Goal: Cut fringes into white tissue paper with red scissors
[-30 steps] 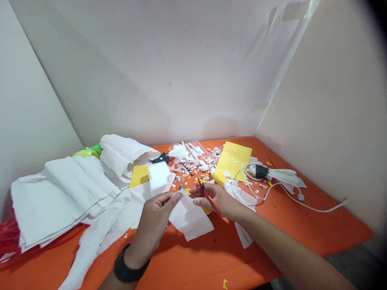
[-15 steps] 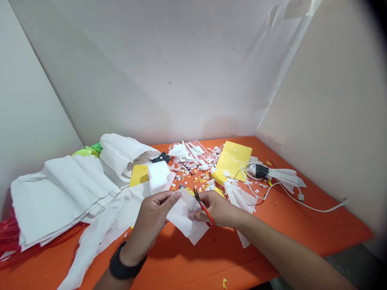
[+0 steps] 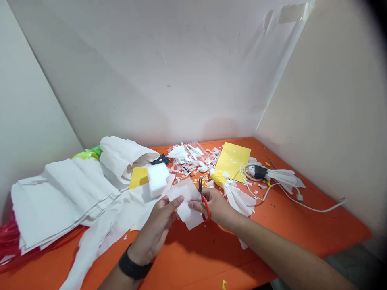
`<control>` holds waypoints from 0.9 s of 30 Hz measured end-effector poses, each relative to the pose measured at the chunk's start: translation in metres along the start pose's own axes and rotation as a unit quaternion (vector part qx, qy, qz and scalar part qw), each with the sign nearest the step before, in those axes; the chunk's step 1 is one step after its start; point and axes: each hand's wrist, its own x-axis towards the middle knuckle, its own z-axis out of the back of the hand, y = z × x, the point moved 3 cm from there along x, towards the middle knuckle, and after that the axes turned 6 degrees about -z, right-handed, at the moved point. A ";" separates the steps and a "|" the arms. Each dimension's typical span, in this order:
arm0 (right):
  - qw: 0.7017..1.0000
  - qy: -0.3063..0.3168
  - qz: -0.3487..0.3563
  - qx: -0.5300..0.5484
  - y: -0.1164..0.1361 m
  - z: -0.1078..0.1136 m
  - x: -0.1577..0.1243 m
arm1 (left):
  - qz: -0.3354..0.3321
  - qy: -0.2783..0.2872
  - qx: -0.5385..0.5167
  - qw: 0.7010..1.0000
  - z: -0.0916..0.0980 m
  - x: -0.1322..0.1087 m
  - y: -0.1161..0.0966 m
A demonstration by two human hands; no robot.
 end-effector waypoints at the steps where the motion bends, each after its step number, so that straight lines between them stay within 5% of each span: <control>1: 1.000 0.001 0.002 -0.007 -0.002 -0.002 0.001 | 0.007 -0.018 0.000 1.000 -0.001 0.000 0.003; 8: 0.993 -0.049 0.039 -0.099 0.006 -0.002 -0.003 | -0.063 -0.104 0.039 0.992 0.009 0.002 0.003; 13: 0.977 -0.115 0.083 -0.157 0.014 0.007 -0.004 | -0.028 -0.047 0.152 0.987 0.008 0.002 0.007; 17: 0.983 -0.069 0.051 -0.162 0.009 0.004 0.000 | -0.027 0.015 0.244 0.969 0.002 -0.001 0.017; 27: 0.992 -0.103 0.028 -0.071 0.006 0.010 0.006 | 0.015 0.038 0.192 0.981 -0.003 -0.004 0.011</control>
